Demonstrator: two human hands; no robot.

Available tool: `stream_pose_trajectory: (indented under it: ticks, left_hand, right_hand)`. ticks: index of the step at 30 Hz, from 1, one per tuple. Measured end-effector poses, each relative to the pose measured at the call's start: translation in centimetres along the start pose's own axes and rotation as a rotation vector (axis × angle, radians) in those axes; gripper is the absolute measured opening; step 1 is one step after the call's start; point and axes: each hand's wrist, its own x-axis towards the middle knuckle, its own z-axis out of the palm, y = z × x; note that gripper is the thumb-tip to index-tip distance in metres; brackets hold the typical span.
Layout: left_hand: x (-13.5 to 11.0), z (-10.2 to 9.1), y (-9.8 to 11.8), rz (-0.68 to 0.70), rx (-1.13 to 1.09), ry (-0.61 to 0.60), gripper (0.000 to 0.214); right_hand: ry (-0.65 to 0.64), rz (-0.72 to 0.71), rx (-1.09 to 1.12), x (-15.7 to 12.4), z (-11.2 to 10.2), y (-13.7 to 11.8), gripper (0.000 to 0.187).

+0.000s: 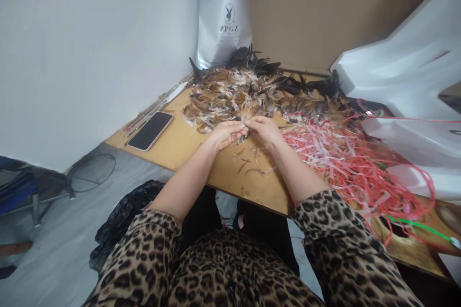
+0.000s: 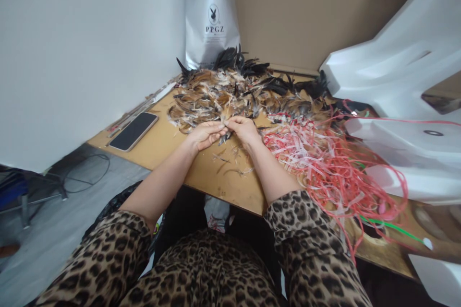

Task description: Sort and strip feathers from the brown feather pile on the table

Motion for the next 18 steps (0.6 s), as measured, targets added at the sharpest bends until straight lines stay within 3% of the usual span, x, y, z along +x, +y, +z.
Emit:
stream_pose_trajectory:
  ticks: [13, 18]
  left_hand:
    - [-0.42, 0.15, -0.20, 0.059, 0.251, -0.032, 0.019]
    - [-0.21, 0.25, -0.47, 0.083, 0.286, -0.017, 0.019]
  right_hand:
    - [-0.045, 0.026, -0.040, -0.30, -0.18, -0.31, 0.030]
    - [0.018, 0.011, -0.060, -0.58, 0.31, -0.55, 0.029]
